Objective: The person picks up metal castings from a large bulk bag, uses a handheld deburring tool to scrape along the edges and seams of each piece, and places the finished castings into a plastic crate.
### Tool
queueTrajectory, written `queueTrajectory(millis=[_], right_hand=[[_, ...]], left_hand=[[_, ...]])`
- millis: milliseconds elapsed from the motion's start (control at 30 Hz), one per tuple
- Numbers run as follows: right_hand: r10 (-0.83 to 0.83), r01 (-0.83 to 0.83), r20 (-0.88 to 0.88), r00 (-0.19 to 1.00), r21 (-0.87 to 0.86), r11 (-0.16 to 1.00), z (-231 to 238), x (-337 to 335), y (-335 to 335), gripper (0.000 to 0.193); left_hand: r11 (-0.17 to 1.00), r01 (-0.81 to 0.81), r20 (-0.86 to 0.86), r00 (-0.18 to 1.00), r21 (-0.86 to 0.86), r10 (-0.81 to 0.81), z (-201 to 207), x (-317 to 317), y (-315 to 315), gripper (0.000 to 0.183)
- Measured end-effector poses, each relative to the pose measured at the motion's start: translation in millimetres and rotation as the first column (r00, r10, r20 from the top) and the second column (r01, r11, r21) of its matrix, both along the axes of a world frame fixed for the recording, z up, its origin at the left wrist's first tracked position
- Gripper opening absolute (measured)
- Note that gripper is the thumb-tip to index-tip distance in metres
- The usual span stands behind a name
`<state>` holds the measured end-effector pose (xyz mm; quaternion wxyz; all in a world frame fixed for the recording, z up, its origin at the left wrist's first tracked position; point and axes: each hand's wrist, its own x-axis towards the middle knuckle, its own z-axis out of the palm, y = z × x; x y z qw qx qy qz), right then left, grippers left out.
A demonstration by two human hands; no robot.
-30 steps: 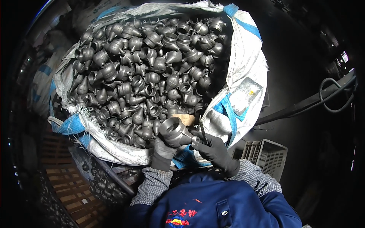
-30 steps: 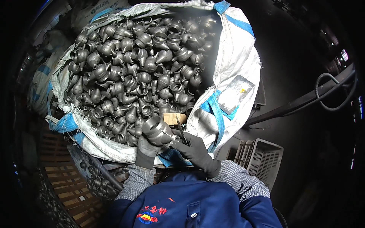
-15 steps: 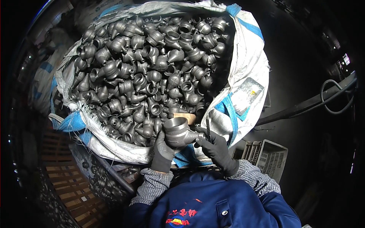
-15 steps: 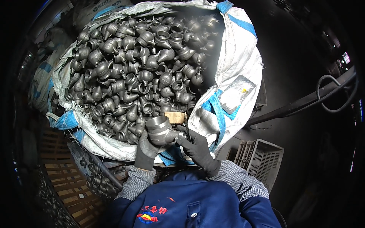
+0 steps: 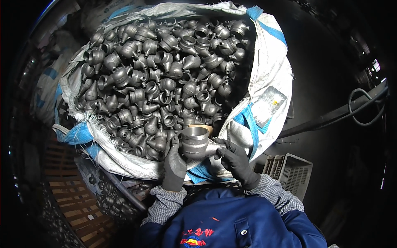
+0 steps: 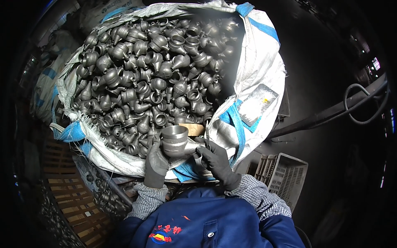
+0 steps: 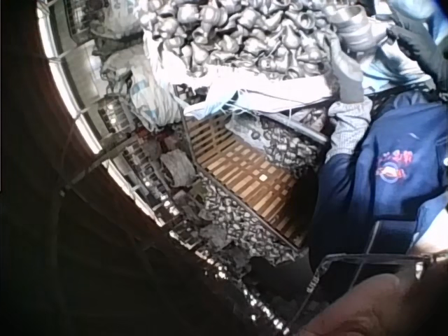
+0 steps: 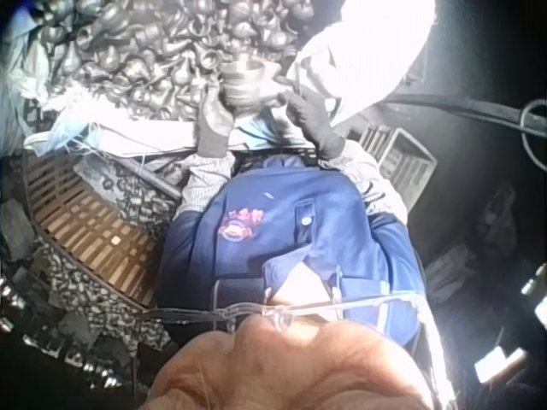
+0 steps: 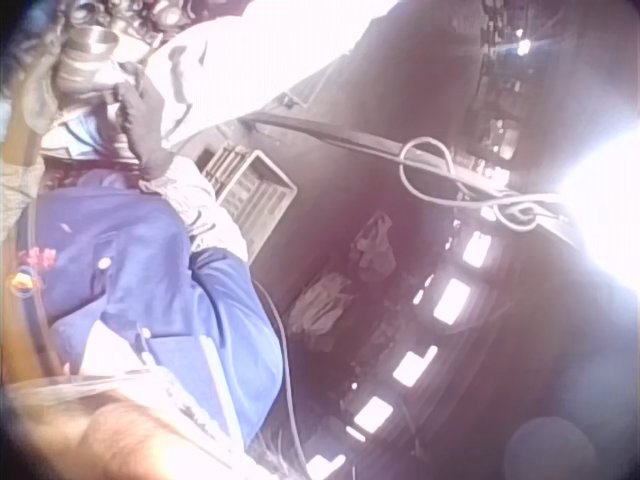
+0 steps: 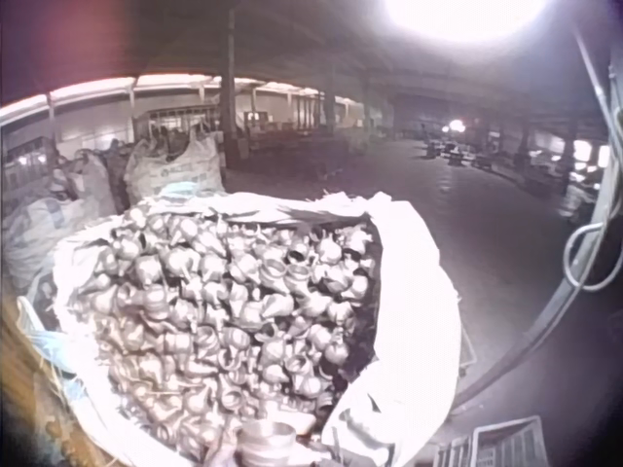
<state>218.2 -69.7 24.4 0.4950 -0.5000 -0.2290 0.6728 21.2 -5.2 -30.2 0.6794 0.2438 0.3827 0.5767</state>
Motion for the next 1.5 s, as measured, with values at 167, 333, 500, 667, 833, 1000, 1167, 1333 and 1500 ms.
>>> queueTrajectory(millis=[167,333,500,667,833,1000,1167,1333,1500], right_hand=[[-0.016,0.015,-0.045,0.999,-0.024,1.0,-3,-1,1,0.036],[0.007,-0.009,-0.079,0.997,-0.023,1.0,-8,1,0,0.032],[0.039,-0.046,0.116,0.993,0.064,0.997,-19,2,-1,0.03],[-0.143,-0.171,0.511,0.848,0.518,0.838,-45,-1,1,0.037],[0.163,-0.163,0.011,0.987,0.092,0.982,-45,10,-2,0.051],[0.194,-0.219,0.194,0.962,0.12,0.968,-43,11,-1,0.054],[0.081,-0.091,0.152,0.985,0.064,0.994,-21,1,5,0.041],[0.132,-0.131,0.029,0.991,-0.049,0.99,-14,4,5,0.042],[0.223,-0.216,0.145,0.964,-0.061,0.974,-11,4,8,0.043]], left_hand=[[0.991,0.067,-0.022,0.998,0.118,-0.064,-6,-10,1,0.05],[0.969,0.151,0.06,0.984,0.197,-0.166,-4,-16,2,0.048],[0.942,0.18,0.148,0.962,0.283,-0.228,6,-18,3,0.052],[0.935,0.226,0.212,0.934,0.275,-0.288,11,-22,3,0.055],[0.944,0.256,0.24,0.922,0.21,-0.304,29,-24,2,0.051],[0.944,0.215,0.097,0.965,0.25,-0.245,19,-22,5,0.045],[0.978,0.121,0.06,0.989,0.17,-0.133,2,-24,4,0.039],[0.978,0.126,-0.058,0.991,0.163,-0.118,-6,-29,8,0.032],[0.991,0.092,-0.097,0.992,0.101,-0.082,-24,-41,9,0.027]])
